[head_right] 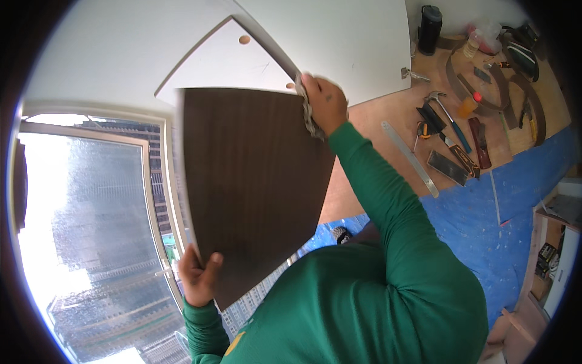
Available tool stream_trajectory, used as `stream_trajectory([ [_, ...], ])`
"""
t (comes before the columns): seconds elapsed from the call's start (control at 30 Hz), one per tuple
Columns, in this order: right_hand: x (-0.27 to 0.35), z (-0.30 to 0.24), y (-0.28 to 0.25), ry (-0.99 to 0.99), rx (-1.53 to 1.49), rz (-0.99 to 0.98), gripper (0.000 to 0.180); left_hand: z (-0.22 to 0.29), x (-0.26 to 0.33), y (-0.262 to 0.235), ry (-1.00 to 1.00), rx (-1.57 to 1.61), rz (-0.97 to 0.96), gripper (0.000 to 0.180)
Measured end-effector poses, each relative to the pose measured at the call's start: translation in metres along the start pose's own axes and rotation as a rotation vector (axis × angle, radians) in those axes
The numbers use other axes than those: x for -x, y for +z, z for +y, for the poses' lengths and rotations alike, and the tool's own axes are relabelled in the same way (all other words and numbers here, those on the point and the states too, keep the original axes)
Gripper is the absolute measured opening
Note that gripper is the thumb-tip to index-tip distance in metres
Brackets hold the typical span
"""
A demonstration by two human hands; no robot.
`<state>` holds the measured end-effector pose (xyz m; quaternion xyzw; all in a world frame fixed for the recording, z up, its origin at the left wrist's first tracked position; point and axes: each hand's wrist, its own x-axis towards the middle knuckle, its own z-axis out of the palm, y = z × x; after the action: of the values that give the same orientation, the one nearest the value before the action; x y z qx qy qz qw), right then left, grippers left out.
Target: The person wipes a wooden panel with a cloth, then uses a hammer to tap the panel into place on a workbench. They repeat the tapping and wiping process on the same panel.
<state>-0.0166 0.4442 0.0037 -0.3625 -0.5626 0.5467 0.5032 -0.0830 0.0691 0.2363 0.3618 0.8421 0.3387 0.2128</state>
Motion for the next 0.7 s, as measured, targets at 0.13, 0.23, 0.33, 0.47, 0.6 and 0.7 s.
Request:
stream_trajectory([
  [0.13, -0.017, -0.111, 0.000, -0.276, 0.104, 0.029, 0.047, -0.029, 0.027, -0.007, 0.138, 0.069, 0.182, 0.024],
  [0.23, -0.017, -0.164, 0.010, -0.517, 0.182, 0.060, 0.043, -0.063, 0.040, 0.009, 0.162, 0.194, 0.239, 0.021],
  [0.33, -0.011, -0.187, 0.025, -0.806, 0.263, 0.091, 0.039, -0.100, 0.040, 0.034, 0.210, 0.244, 0.243, 0.019],
  [0.47, -0.002, -0.194, 0.041, -1.012, 0.293, 0.053, 0.033, -0.137, 0.033, 0.062, 0.130, 0.483, 0.183, 0.011],
  [0.6, 0.010, -0.188, 0.047, -1.113, 0.372, 0.015, 0.030, -0.174, 0.026, 0.078, 0.122, 0.550, 0.120, 0.009],
  [0.7, 0.019, -0.181, 0.047, -1.141, 0.353, 0.039, 0.029, -0.199, 0.020, 0.087, 0.099, 0.550, 0.099, 0.012],
])
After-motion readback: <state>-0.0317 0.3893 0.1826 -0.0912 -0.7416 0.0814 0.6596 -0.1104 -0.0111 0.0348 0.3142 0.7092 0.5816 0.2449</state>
